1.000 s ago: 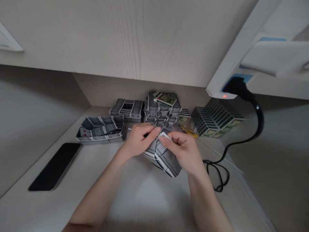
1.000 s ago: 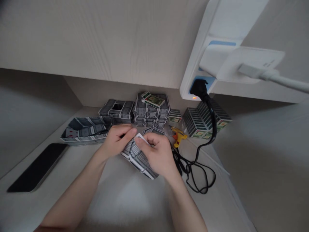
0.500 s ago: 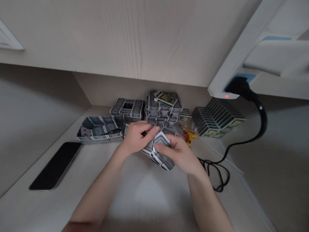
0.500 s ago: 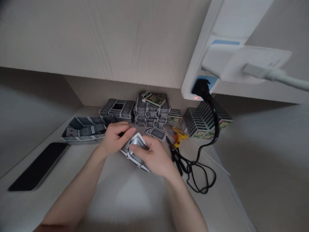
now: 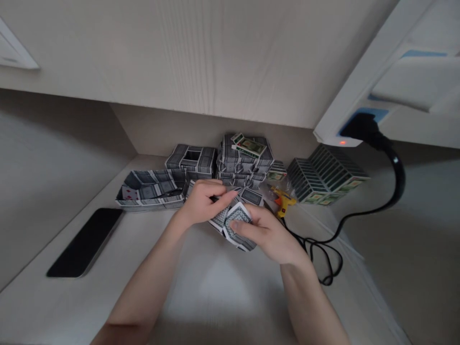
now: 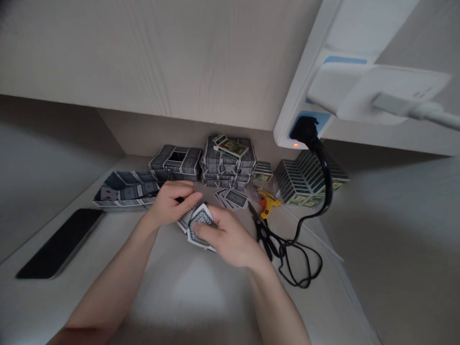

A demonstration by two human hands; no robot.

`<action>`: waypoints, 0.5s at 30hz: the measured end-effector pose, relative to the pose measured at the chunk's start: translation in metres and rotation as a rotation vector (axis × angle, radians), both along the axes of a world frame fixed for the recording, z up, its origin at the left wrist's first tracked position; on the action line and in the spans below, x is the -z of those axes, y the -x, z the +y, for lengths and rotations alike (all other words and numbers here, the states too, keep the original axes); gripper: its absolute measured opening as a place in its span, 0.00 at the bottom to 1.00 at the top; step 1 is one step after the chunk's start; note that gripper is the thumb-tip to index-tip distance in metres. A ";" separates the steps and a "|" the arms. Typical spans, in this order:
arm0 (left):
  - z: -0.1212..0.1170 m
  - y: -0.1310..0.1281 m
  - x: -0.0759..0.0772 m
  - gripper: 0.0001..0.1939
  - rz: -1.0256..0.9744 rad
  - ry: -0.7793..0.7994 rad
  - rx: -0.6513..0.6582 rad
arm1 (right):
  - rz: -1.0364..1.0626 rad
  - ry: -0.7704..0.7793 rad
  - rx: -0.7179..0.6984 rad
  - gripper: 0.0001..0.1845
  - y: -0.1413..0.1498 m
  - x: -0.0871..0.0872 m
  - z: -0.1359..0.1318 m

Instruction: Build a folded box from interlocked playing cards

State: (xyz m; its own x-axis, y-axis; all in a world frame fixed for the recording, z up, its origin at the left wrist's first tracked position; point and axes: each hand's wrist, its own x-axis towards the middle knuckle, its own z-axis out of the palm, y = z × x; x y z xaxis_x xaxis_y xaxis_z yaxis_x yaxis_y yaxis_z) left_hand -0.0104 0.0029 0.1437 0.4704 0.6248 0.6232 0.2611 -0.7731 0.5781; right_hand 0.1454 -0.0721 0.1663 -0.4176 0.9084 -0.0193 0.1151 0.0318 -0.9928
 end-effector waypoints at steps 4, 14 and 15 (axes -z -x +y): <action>-0.001 -0.003 -0.001 0.22 -0.007 0.006 0.047 | 0.021 0.069 -0.059 0.05 0.000 0.000 0.001; -0.003 -0.006 0.001 0.23 0.019 0.023 0.070 | 0.022 0.170 -0.105 0.05 -0.003 0.006 0.004; -0.003 -0.006 0.001 0.23 0.026 0.023 0.071 | 0.019 0.170 -0.104 0.05 -0.003 0.006 0.004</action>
